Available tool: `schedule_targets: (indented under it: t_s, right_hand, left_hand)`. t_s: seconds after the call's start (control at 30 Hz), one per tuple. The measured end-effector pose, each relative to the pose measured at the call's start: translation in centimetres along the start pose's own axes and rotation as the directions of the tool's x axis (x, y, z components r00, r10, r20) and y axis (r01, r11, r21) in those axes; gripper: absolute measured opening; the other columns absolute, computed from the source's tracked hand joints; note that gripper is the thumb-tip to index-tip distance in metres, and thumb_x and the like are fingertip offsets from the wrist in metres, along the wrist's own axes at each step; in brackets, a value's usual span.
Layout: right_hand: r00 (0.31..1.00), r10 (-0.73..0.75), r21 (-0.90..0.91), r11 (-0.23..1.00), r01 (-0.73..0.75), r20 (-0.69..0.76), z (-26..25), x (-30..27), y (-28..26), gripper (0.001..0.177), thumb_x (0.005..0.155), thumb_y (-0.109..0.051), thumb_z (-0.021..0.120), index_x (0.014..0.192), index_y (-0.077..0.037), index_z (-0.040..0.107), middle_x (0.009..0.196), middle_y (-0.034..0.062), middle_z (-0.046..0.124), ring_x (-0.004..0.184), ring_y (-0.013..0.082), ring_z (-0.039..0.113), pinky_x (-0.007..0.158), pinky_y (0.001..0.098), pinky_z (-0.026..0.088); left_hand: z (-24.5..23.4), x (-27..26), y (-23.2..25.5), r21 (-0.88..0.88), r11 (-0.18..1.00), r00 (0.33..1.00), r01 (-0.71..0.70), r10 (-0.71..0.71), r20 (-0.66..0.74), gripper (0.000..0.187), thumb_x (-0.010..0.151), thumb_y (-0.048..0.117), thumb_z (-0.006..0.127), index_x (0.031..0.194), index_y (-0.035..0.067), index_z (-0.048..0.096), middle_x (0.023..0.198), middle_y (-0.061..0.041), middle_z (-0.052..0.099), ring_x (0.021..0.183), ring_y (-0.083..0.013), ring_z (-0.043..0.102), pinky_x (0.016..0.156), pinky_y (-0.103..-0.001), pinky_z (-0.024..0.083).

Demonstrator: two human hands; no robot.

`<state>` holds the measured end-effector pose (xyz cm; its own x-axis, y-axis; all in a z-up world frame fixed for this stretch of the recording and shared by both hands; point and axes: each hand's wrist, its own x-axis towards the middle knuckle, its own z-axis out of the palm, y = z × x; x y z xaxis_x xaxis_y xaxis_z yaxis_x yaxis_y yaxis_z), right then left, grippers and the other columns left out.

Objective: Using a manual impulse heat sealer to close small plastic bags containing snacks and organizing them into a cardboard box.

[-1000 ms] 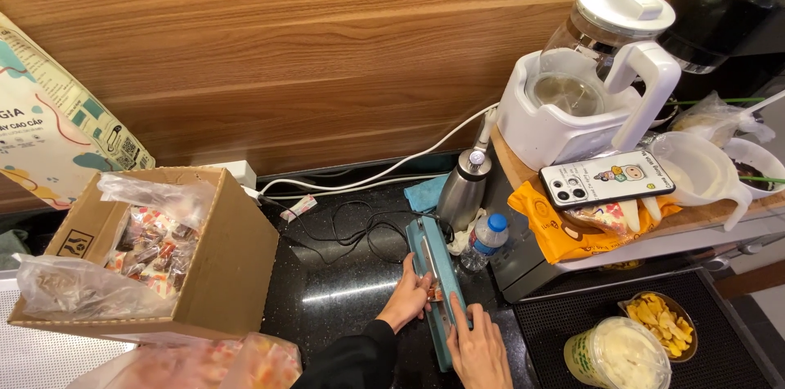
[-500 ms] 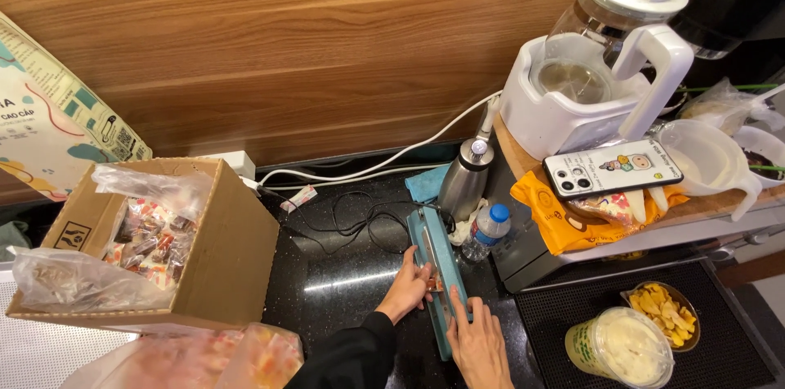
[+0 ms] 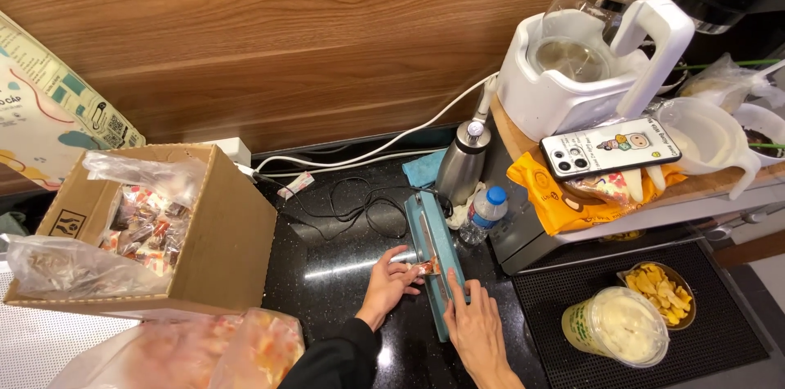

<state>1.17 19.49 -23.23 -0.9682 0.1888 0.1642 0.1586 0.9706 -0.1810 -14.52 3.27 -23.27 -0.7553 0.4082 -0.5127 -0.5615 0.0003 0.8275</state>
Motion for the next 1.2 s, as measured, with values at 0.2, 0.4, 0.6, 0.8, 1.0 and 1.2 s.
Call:
schedule_targets:
  t_s: [0.2, 0.4, 0.6, 0.8, 1.0, 1.2]
  right_hand:
    - [1.000, -0.008, 0.031, 0.999, 0.009, -0.028, 0.2, 0.1, 0.2, 0.067, 0.111, -0.024, 0.062, 0.175, -0.017, 0.044, 0.115, 0.0093, 0.056, 0.092, 0.0275, 0.058, 0.075, 0.0439, 0.052]
    - [1.000, -0.003, 0.007, 1.000, 0.004, -0.029, 0.6, 0.3, 0.3, 0.066, 0.111, -0.027, 0.061, 0.174, -0.017, 0.044, 0.114, 0.0092, 0.055, 0.091, 0.0287, 0.058, 0.074, 0.0441, 0.053]
    - [0.992, 0.011, -0.040, 0.999, -0.006, 0.125, -0.2, 1.4, 0.6, 0.068, 0.114, -0.030, 0.058, 0.177, -0.018, 0.037, 0.119, 0.0104, 0.053, 0.096, 0.0319, 0.060, 0.081, 0.0458, 0.052]
    - [0.994, -0.024, -0.059, 0.998, 0.030, 0.109, -3.9, 3.7, 0.9, 0.062, 0.108, -0.031, 0.065, 0.167, -0.017, 0.049, 0.118, 0.0091, 0.054, 0.103, 0.0342, 0.063, 0.085, 0.0494, 0.053]
    - [0.989, 0.130, 0.459, 0.885, -0.082, -0.075, -12.2, 5.6, -2.5, 0.067, 0.094, -0.055, 0.085, 0.154, -0.030, 0.072, 0.136, -0.0052, 0.070, 0.135, 0.0177, 0.069, 0.114, 0.0420, 0.049]
    - [0.919, 0.139, 0.703, 0.689, 0.178, -0.369, -24.0, 5.2, -11.5, 0.045, 0.106, -0.017, 0.074, 0.151, -0.016, 0.079, 0.129, 0.0007, 0.079, 0.122, 0.0125, 0.075, 0.103, 0.0312, 0.058]
  left_hand:
    - [0.2, 0.2, -0.4, -0.024, 0.999, 0.999, -0.033, 0.033, -0.035, 0.062, 0.103, 0.006, 0.083, 0.162, 0.008, 0.062, 0.088, -0.009, 0.073, 0.092, -0.0287, 0.087, 0.075, -0.039, 0.075]
    - [0.7, -0.1, -0.2, -0.009, 1.000, 0.998, -0.022, 0.021, -0.067, 0.057, 0.103, 0.008, 0.083, 0.158, 0.006, 0.065, 0.098, -0.014, 0.081, 0.096, -0.0271, 0.088, 0.078, -0.038, 0.075]
    - [1.1, 1.1, -0.9, -0.002, 1.000, 0.993, -0.022, 0.022, -0.116, 0.030, 0.106, 0.005, 0.080, 0.134, -0.005, 0.083, 0.100, -0.017, 0.082, 0.087, -0.0243, 0.084, 0.077, -0.035, 0.075]
    - [1.0, -2.1, 2.6, -0.007, 0.998, 0.969, -0.068, 0.065, -0.239, 0.020, 0.104, 0.003, 0.081, 0.122, -0.004, 0.088, 0.099, -0.016, 0.087, 0.085, -0.0241, 0.086, 0.069, -0.033, 0.070]
    - [0.6, -9.8, 8.1, -0.216, 0.885, 0.904, -0.412, 0.368, -0.218, 0.027, 0.098, 0.000, 0.086, 0.124, -0.007, 0.090, 0.099, -0.022, 0.090, 0.084, -0.0293, 0.088, 0.075, -0.035, 0.072]
    - [1.9, -20.8, 16.2, -0.248, 0.804, 0.839, -0.540, 0.493, -0.229, 0.033, 0.094, -0.001, 0.088, 0.125, -0.008, 0.091, 0.101, -0.024, 0.095, 0.086, -0.0274, 0.089, 0.081, -0.038, 0.076]
